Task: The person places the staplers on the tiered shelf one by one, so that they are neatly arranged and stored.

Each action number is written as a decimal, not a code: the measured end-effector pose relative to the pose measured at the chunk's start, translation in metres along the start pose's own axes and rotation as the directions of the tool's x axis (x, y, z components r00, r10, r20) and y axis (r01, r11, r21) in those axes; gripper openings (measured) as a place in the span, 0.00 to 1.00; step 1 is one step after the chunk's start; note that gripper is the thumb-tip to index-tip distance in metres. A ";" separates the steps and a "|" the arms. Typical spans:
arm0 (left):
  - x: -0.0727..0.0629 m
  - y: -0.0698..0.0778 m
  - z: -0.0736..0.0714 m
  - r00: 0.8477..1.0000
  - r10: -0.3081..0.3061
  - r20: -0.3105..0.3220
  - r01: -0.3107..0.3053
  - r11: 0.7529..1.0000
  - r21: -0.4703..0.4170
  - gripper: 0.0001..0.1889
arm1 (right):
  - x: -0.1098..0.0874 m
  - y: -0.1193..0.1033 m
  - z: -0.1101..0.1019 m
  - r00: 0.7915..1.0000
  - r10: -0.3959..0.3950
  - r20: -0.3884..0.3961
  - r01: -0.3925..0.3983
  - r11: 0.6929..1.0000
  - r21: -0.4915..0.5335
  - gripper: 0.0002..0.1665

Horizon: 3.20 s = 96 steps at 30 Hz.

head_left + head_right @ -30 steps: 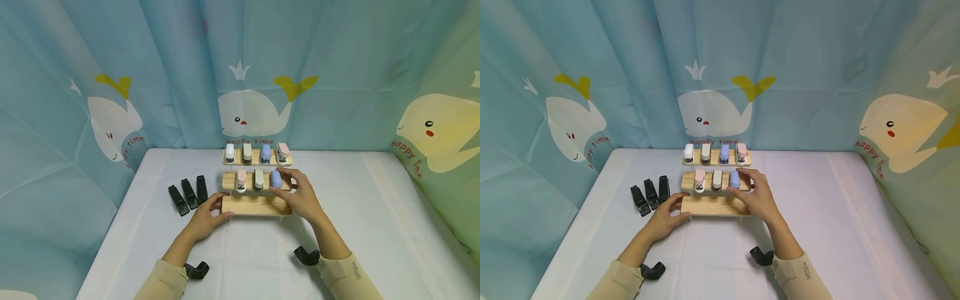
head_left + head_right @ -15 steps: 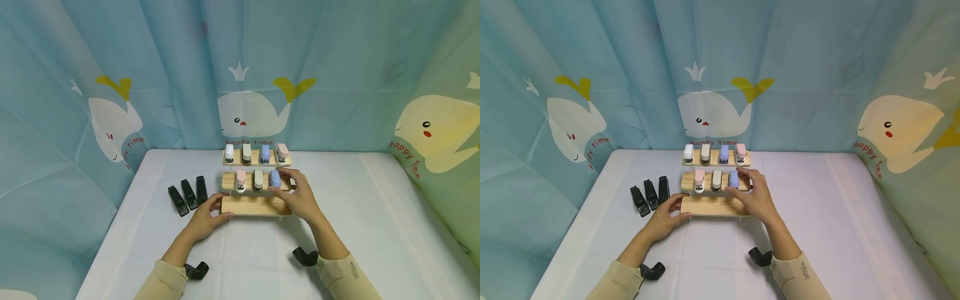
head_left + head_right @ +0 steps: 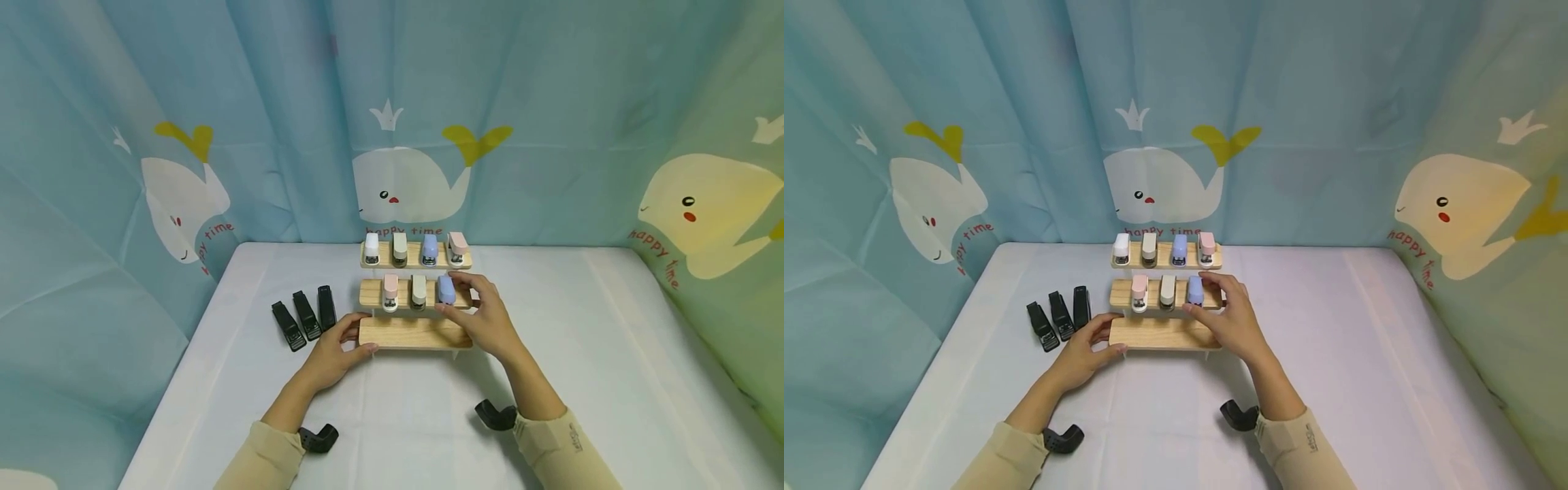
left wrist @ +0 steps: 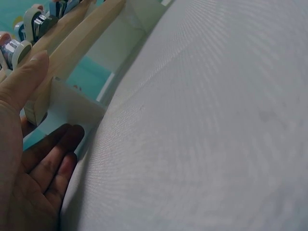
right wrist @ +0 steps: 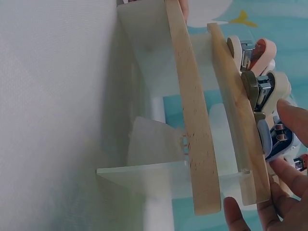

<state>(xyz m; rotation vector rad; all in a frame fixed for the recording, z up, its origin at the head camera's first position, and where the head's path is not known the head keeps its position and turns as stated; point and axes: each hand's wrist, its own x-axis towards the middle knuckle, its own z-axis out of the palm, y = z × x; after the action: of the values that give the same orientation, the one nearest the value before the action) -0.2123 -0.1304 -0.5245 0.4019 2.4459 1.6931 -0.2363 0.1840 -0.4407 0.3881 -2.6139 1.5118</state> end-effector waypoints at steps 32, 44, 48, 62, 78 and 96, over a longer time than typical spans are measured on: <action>0.001 0.000 -0.001 1.000 0.005 0.011 -0.005 1.000 -0.009 0.31 | -0.022 0.000 -0.028 1.000 -0.022 -0.014 0.022 1.000 -0.005 0.39; 0.001 -0.001 -0.001 1.000 0.006 0.016 -0.006 1.000 0.002 0.32 | -0.035 0.020 -0.029 0.998 0.052 0.032 -0.053 0.999 0.015 0.41; 0.001 0.001 -0.002 1.000 -0.002 0.018 0.002 1.000 0.003 0.32 | -0.036 0.026 -0.027 0.996 0.078 0.049 -0.080 0.996 0.028 0.39; 0.000 0.001 -0.001 1.000 0.001 0.004 -0.001 1.000 0.013 0.32 | -0.038 0.046 -0.017 0.992 0.081 0.096 -0.100 0.973 0.206 0.27; 0.000 0.005 -0.004 1.000 -0.016 0.017 0.015 1.000 0.020 0.32 | -0.037 0.068 -0.010 0.984 -0.064 0.164 0.009 0.949 0.314 0.29; 0.001 0.005 -0.003 1.000 -0.029 0.005 0.028 0.999 0.030 0.33 | -0.038 0.079 -0.010 0.970 -0.066 0.235 -0.015 0.945 0.326 0.34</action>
<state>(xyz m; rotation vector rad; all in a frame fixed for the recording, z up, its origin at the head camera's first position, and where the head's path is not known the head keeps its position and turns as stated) -0.2132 -0.1315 -0.5188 0.3732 2.4638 1.6435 -0.2215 0.2368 -0.5095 0.6738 -2.5096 2.0107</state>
